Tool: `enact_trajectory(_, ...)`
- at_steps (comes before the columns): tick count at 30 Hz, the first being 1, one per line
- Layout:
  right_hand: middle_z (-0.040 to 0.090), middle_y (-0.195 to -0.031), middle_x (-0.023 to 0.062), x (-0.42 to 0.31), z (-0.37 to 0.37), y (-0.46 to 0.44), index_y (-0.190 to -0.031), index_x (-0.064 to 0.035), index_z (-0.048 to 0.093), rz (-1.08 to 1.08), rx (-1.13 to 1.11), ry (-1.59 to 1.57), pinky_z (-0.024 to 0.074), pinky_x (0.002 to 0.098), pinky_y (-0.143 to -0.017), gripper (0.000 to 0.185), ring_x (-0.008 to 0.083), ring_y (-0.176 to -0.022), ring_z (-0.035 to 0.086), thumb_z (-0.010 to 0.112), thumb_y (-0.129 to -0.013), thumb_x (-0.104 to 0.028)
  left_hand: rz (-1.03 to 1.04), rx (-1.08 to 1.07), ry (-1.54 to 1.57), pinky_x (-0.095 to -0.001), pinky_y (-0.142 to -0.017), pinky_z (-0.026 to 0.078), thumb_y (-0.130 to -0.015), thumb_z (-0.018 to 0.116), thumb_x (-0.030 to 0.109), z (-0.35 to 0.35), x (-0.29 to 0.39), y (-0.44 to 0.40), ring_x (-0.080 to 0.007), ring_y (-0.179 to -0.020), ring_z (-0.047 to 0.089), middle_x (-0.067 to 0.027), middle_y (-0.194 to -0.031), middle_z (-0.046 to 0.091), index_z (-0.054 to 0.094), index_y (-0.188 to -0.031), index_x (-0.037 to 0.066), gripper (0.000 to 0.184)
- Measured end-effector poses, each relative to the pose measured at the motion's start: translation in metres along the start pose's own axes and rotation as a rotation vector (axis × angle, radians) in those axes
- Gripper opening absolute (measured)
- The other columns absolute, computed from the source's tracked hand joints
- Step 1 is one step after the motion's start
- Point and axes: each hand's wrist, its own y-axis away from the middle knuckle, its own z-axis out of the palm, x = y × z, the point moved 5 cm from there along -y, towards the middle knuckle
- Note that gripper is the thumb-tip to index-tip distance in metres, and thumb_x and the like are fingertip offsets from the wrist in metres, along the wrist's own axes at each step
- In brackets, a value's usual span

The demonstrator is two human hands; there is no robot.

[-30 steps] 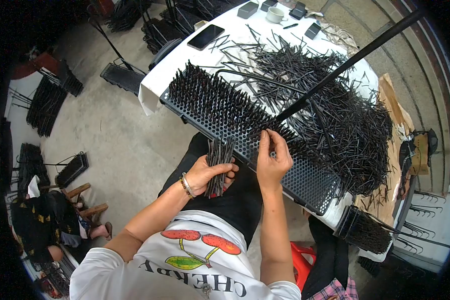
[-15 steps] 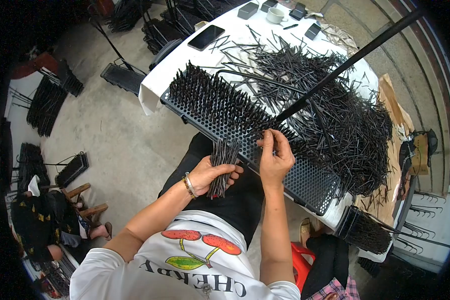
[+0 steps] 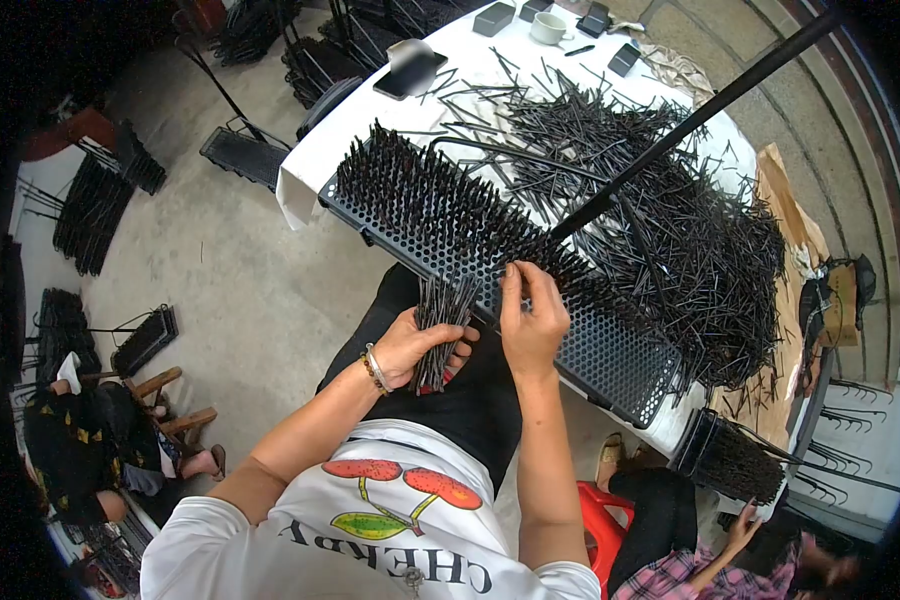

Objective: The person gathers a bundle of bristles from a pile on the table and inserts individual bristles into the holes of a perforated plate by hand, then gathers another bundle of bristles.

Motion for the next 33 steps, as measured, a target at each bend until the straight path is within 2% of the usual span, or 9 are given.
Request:
enact_trajectory(4, 0.063, -0.082, 0.0125, -0.009, 0.000, -0.004, -0.088, 0.0027, 0.062, -0.063, 0.005, 0.108, 0.0491, 0.0272, -0.053, 0.009, 0.0205, -0.063, 0.061, 0.063, -0.082, -0.003, 0.014, -0.004, -0.024, -0.0284, -0.061, 0.056, -0.083, 0.058, 0.005, 0.001, 0.002, 0.003, -0.0167, -0.074, 0.064, -0.0127, -0.092, 0.065, 0.058, -0.101, -0.001, 0.019)
enact_trajectory(9, 0.062, -0.083, 0.0125, -0.010, -0.002, -0.007, -0.085, 0.0027, 0.063, -0.027, 0.011, 0.106, 0.0483, 0.0270, -0.050, 0.008, 0.0199, -0.064, 0.061, 0.064, -0.080, -0.003, 0.017, -0.007, -0.022, -0.0284, -0.061, 0.056, -0.083, 0.058, 0.005, 0.002, 0.003, 0.002, -0.0165, -0.074, 0.064, -0.0125, -0.092, 0.065, 0.058, -0.101, -0.001, 0.019)
enact_trajectory(12, 0.061, -0.083, 0.0119, -0.011, -0.002, -0.009, -0.085, 0.0023, 0.064, -0.039, 0.007, 0.115, 0.0487, 0.0273, -0.050, 0.008, 0.0196, -0.064, 0.061, 0.065, -0.079, -0.003, 0.034, 0.014, 0.011, -0.0279, -0.054, 0.054, -0.084, 0.059, 0.008, 0.002, 0.001, 0.000, -0.0157, -0.061, 0.062, -0.0107, -0.083, 0.065, 0.060, -0.099, -0.001, 0.018)
enact_trajectory(15, 0.061, -0.084, 0.0111, -0.014, -0.001, -0.012, -0.086, 0.0010, 0.065, -0.041, -0.043, 0.100, 0.0484, 0.0274, -0.051, 0.009, 0.0197, -0.063, 0.060, 0.066, -0.078, -0.004, 0.025, -0.014, -0.002, -0.0277, -0.053, 0.054, -0.084, 0.059, 0.009, 0.002, 0.000, -0.001, -0.0158, -0.060, 0.062, -0.0099, -0.079, 0.065, 0.060, -0.099, -0.001, 0.018)
enact_trajectory(18, 0.060, -0.084, 0.0106, -0.012, -0.001, -0.012, -0.087, -0.0001, 0.066, -0.016, -0.076, 0.098, 0.0470, 0.0276, -0.051, 0.010, 0.0198, -0.062, 0.059, 0.066, -0.078, -0.005, -0.012, -0.035, -0.008, -0.0274, -0.061, 0.055, -0.083, 0.058, 0.006, -0.001, -0.002, -0.002, -0.0156, -0.074, 0.063, -0.0123, -0.092, 0.065, 0.058, -0.102, -0.001, 0.020)
enact_trajectory(25, 0.058, -0.084, 0.0105, -0.016, 0.000, -0.015, -0.090, 0.0006, 0.066, -0.051, -0.118, 0.211, 0.0461, 0.0296, -0.053, 0.012, 0.0211, -0.062, 0.058, 0.065, -0.081, -0.007, -0.001, -0.034, -0.021, -0.0276, -0.061, 0.055, -0.083, 0.059, 0.006, -0.001, -0.002, -0.003, -0.0154, -0.075, 0.063, -0.0120, -0.092, 0.065, 0.057, -0.102, -0.001, 0.020)
enact_trajectory(28, 0.059, -0.082, 0.0102, -0.015, -0.005, -0.014, -0.088, 0.0008, 0.067, -0.036, -0.066, 0.127, 0.0455, 0.0288, -0.055, 0.012, 0.0195, -0.064, 0.058, 0.064, -0.082, -0.008, 0.012, -0.039, -0.012, -0.0277, -0.061, 0.055, -0.083, 0.058, 0.006, 0.000, 0.001, -0.001, -0.0155, -0.075, 0.063, -0.0120, -0.093, 0.065, 0.057, -0.103, -0.001, 0.021)
enact_trajectory(31, 0.060, -0.081, 0.0086, -0.009, -0.012, -0.009, -0.089, 0.0006, 0.067, 0.119, -0.139, -0.039, 0.0438, 0.0264, -0.056, 0.013, 0.0146, -0.065, 0.057, 0.065, -0.082, -0.011, 0.035, -0.055, -0.001, -0.0278, -0.060, 0.055, -0.083, 0.059, 0.006, 0.004, 0.006, 0.004, -0.0154, -0.071, 0.063, -0.0116, -0.091, 0.065, 0.058, -0.102, 0.000, 0.020)
enact_trajectory(33, 0.061, -0.080, 0.0073, -0.007, -0.012, -0.003, -0.089, 0.0009, 0.068, 0.359, -0.249, -0.120, 0.0426, 0.0242, -0.057, 0.015, 0.0112, -0.066, 0.055, 0.065, -0.082, -0.012, 0.064, -0.066, 0.000, -0.0277, -0.056, 0.054, -0.083, 0.060, 0.007, 0.011, 0.012, 0.007, -0.0149, -0.064, 0.062, -0.0111, -0.088, 0.066, 0.058, -0.101, 0.001, 0.019)
